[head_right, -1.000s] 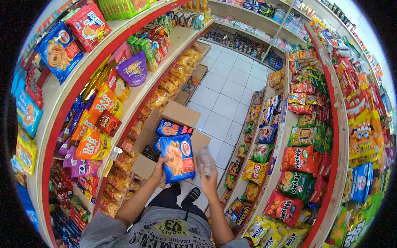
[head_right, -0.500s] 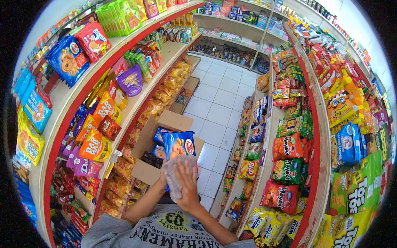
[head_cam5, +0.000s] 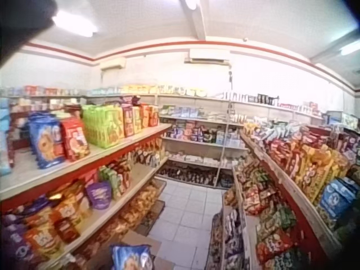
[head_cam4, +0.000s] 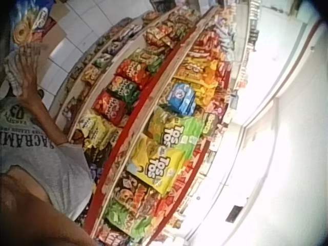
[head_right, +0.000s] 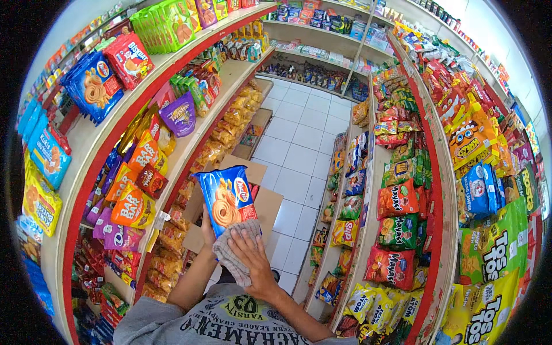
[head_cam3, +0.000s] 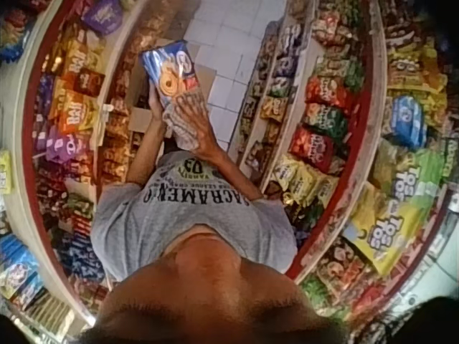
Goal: Cleaning and restocking snack packages on the grocery store shelves.
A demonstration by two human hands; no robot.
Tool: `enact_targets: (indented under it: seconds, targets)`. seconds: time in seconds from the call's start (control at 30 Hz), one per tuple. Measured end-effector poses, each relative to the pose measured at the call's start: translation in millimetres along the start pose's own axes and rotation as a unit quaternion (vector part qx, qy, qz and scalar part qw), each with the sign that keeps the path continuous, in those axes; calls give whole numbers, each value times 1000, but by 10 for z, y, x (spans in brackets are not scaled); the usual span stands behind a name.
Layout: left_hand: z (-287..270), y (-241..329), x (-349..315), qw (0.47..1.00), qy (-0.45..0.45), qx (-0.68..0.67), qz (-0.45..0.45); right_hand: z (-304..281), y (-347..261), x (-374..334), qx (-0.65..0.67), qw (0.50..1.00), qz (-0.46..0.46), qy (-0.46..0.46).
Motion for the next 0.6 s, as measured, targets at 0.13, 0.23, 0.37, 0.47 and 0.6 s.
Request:
enact_targets:
  seconds: [0.13, 0.23, 0.37, 0.47, 0.6]
  targets:
    - [-133, -118, -27, 999, 28, -26, 3, -79, -6, 69, 7, 1000, -18, 14]
    - [-58, -136, -139, 997, 51, 50, 13, -113, -39, 53, 2, 1000, -12, 23]
    - [-153, -190, -256, 998, 37, 54, 4, -104, -84, -70, 4, 1000, -7, 14]
    - [-118, -224, -398, 999, -16, 35, -24, -128, -88, -133, 7, 1000, -1, 22]
    - [-83, -429, -614, 986, -71, 117, -96, -257, -25, -47, 7, 996, 6, 91]
Point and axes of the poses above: each hand's wrist, its own x-axis towards the middle knuckle, its own z-axis out of the palm, y = z × x, the point moved 2 cm from there along x, towards the middle knuckle, and after that the axes turned 12 degrees about y, right-handed, at the moved point
